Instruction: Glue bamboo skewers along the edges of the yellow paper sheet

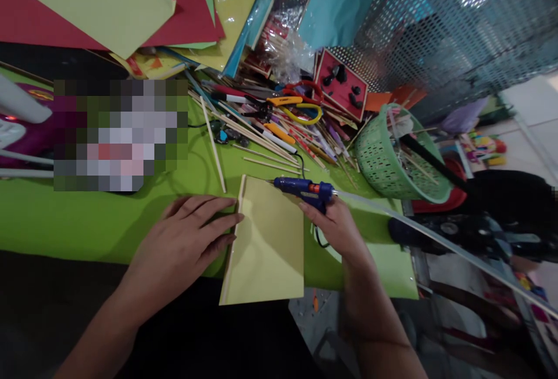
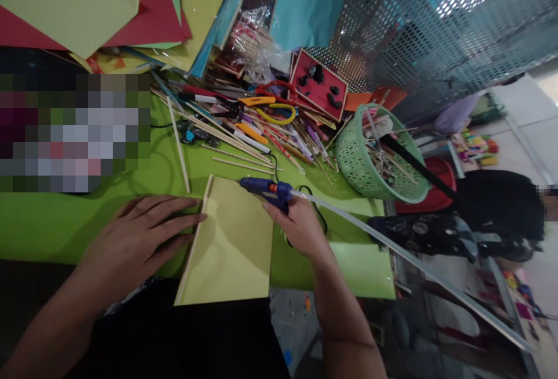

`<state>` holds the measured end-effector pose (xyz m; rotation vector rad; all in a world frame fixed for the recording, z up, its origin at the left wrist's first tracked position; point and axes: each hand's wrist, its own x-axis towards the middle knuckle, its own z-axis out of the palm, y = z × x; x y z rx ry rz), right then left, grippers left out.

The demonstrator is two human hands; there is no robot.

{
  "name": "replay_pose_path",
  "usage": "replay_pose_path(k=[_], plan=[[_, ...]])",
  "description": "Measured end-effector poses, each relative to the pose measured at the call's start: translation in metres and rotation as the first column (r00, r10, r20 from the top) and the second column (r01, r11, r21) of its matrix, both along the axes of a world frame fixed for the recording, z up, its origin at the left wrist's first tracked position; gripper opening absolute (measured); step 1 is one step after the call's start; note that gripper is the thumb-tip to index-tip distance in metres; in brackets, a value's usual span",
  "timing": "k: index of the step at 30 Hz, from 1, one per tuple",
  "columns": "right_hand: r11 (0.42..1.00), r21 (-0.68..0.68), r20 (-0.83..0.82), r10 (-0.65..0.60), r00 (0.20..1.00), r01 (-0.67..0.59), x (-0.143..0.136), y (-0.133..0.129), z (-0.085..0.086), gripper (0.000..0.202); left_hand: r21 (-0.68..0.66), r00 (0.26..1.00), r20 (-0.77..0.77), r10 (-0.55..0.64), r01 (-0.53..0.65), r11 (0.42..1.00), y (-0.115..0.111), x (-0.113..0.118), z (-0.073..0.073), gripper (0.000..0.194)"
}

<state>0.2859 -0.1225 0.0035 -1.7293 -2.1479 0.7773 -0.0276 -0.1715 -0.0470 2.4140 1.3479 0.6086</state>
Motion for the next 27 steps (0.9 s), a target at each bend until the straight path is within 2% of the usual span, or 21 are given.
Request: replay_pose_path(k=[9, 17, 27], plan=[[0.999, 0.01, -0.077, -0.034, 0.996, 0.035, 0.0031, -0.0019, 0.0004, 0.033, -0.005, 1.0, 0.003, -0.009, 0.009, 1.0, 0.001, -0.0011, -0.0012, 0.033], [0.991, -0.088, -0.201, -0.118, 0.972, 0.102, 0.0071, -0.0039, -0.0053, 0.034, -0.008, 1.0, 0.028, 0.002, -0.002, 1.0, 0.0004, -0.0004, -0.0024, 0.033], [0.996, -0.052, -0.153, -0.08, 0.985, 0.072, 0.0065, -0.0033, -0.0063, 0.037, 0.037, 1.0, 0.008, -0.005, 0.004, 0.999, 0.0008, -0.0011, -0.0044, 0.032]])
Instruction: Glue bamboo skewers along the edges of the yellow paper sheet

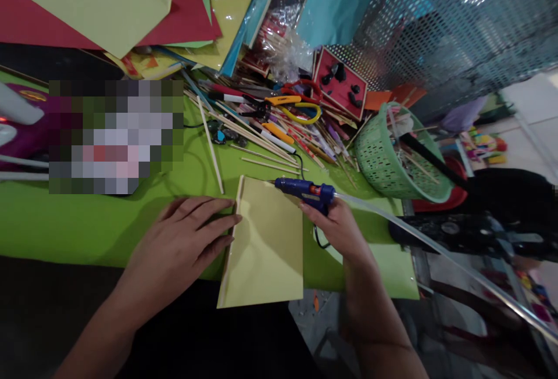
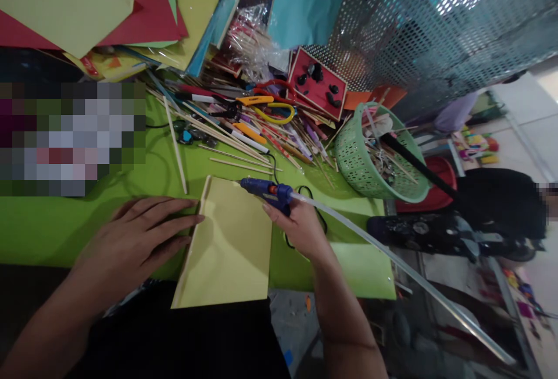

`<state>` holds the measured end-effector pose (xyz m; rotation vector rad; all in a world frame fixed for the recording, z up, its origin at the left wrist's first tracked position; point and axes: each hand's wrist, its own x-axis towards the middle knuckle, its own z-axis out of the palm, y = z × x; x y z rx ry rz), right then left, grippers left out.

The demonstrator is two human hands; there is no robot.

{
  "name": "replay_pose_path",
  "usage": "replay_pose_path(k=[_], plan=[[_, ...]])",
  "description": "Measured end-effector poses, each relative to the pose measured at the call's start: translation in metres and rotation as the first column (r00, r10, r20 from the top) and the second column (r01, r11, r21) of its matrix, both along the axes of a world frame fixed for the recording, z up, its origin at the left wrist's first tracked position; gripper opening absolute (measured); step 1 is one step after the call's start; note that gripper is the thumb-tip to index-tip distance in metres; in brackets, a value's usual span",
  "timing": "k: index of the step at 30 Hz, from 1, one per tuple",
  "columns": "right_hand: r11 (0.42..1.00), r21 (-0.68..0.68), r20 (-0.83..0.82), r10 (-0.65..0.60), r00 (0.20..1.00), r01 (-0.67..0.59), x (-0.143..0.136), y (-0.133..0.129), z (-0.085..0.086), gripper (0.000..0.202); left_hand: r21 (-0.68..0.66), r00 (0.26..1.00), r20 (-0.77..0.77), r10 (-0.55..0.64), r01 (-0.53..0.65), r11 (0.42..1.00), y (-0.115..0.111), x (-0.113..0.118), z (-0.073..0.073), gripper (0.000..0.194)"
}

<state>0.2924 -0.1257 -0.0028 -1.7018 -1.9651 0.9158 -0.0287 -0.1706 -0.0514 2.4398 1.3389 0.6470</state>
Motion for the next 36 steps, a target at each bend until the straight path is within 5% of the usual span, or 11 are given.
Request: replay_pose_path(k=[36], plan=[[0.999, 0.004, 0.087, 0.034, 0.996, -0.035, 0.0002, 0.0012, 0.0031, 0.042, -0.017, 1.0, 0.004, 0.007, -0.006, 1.0, -0.0009, 0.0005, 0.0007, 0.033]])
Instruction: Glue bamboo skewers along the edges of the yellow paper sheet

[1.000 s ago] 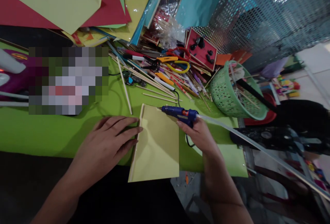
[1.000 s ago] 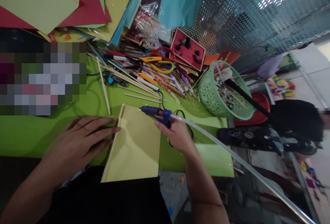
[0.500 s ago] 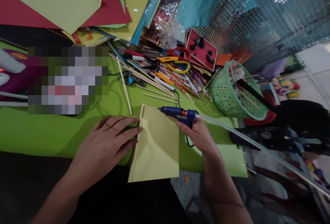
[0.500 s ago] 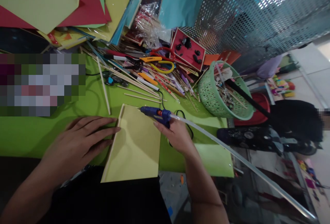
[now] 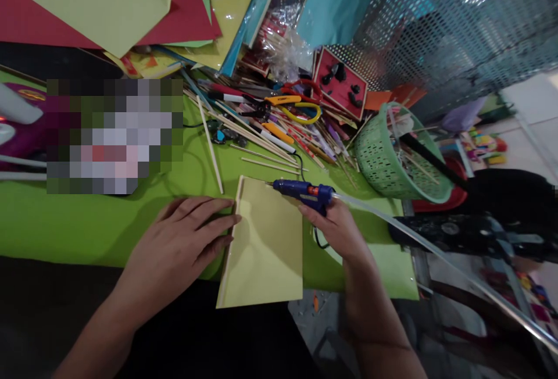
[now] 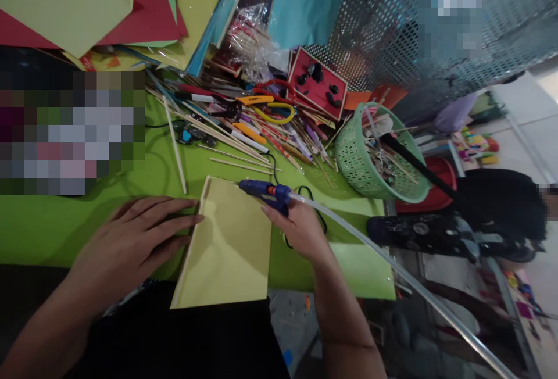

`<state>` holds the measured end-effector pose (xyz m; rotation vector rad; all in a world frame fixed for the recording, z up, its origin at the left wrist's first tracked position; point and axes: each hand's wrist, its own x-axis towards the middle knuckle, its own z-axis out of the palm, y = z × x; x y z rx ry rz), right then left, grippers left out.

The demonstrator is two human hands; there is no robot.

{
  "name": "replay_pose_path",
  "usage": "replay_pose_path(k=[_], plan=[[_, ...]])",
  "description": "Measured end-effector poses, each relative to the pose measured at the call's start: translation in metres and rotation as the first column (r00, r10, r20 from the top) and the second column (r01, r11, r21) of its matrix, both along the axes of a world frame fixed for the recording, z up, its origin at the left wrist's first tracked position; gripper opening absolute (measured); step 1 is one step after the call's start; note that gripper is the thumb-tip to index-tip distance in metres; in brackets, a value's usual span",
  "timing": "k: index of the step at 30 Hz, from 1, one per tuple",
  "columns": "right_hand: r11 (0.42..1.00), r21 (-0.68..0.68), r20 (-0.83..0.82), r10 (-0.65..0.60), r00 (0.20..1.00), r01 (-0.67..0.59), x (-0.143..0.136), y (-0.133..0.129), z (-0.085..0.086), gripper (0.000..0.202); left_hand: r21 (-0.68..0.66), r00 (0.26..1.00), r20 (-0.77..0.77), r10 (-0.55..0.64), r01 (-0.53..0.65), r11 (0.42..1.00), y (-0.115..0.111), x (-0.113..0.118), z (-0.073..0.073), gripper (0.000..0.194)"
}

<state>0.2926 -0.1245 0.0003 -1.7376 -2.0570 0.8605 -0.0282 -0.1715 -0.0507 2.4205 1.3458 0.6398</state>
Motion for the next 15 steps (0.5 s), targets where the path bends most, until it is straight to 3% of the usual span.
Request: replay_pose_path(k=[6, 15], plan=[[1.0, -0.022, -0.037, -0.016, 0.999, 0.015, 0.0022, -0.0002, 0.0014, 0.037, 0.026, 1.0, 0.015, -0.004, 0.004, 1.0, 0.0003, 0.0009, -0.0005, 0.031], [1.0, -0.001, 0.005, -0.012, 1.0, 0.012, -0.0044, -0.0005, 0.0006, 0.042, -0.074, 1.0, -0.025, 0.015, -0.017, 0.997, -0.001, 0.0004, 0.0068, 0.032]])
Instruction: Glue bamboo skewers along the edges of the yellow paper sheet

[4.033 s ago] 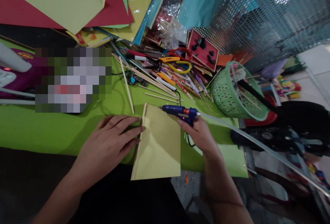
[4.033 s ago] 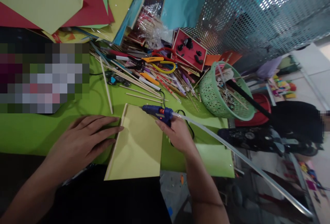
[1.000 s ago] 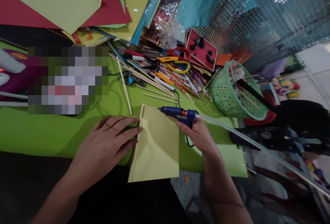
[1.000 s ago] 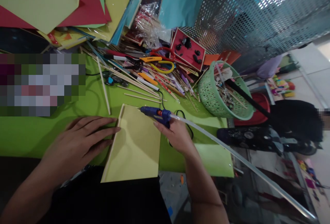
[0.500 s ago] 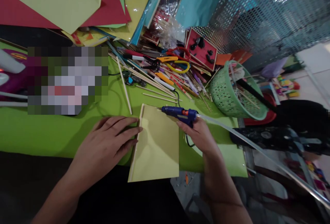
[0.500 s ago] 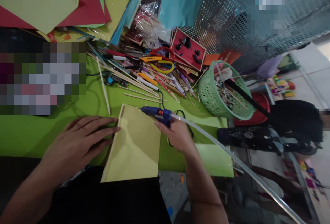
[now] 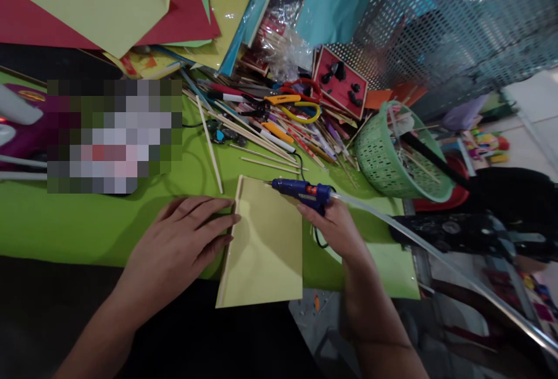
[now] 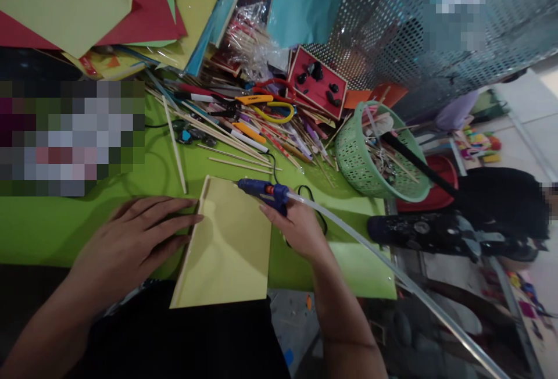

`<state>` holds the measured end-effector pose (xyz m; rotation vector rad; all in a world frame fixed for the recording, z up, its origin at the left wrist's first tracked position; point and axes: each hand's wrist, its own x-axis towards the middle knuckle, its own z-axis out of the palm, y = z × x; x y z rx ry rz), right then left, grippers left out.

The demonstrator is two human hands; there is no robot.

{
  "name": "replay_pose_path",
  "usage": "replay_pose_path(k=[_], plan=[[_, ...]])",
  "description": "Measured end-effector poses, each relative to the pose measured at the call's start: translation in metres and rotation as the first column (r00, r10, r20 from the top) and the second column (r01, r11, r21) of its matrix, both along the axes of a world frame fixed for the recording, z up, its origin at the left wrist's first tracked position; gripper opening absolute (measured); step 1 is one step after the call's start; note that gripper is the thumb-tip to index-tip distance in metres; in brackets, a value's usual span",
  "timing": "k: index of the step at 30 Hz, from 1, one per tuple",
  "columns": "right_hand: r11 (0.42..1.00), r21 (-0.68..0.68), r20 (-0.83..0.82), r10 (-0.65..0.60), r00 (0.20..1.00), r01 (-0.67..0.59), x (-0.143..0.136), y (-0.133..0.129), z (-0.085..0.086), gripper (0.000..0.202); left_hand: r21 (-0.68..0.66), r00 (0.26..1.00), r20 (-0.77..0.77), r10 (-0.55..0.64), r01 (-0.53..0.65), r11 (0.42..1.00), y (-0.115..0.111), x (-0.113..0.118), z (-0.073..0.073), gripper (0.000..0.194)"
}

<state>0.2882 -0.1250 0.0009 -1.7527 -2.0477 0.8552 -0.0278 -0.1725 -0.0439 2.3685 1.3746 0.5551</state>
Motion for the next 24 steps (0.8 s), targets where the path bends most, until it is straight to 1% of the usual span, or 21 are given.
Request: replay_pose_path(k=[3, 6, 9, 14, 16, 21, 24], plan=[[1.0, -0.007, 0.0, -0.003, 1.0, 0.003, 0.006, -0.0001, 0.0024, 0.036, -0.004, 1.0, -0.007, 0.0, 0.0, 1.0, 0.0, 0.0, -0.0024, 0.033], [0.999, -0.032, -0.002, -0.018, 1.0, 0.018, 0.0107, 0.0, 0.0036, 0.034, 0.034, 1.0, 0.013, -0.005, 0.005, 0.999, 0.0006, -0.0004, -0.006, 0.032], [0.999, -0.03, -0.021, -0.018, 1.0, 0.017, 0.0103, 0.0001, 0.0028, 0.036, 0.036, 1.0, 0.016, -0.008, 0.008, 0.999, 0.001, -0.0009, -0.0075, 0.032], [1.0, -0.01, -0.011, 0.01, 1.0, -0.01, 0.0068, 0.0005, 0.0016, 0.043, 0.032, 1.0, 0.008, 0.005, -0.005, 0.999, 0.0008, -0.0008, -0.0051, 0.032], [1.0, -0.01, -0.01, 0.012, 1.0, -0.012, 0.0079, 0.001, 0.0023, 0.042, 0.02, 1.0, -0.014, 0.0, 0.0, 1.0, 0.0007, -0.0006, -0.0045, 0.032], [0.999, -0.037, -0.036, -0.004, 0.999, 0.003, 0.0087, 0.0013, 0.0036, 0.042, 0.045, 1.0, -0.013, -0.014, 0.015, 0.999, 0.0011, -0.0009, -0.0056, 0.032], [1.0, -0.02, -0.048, 0.01, 0.999, -0.011, 0.0049, 0.0009, 0.0018, 0.042, 0.033, 1.0, -0.012, -0.012, 0.013, 0.999, 0.0012, -0.0011, -0.0048, 0.031]])
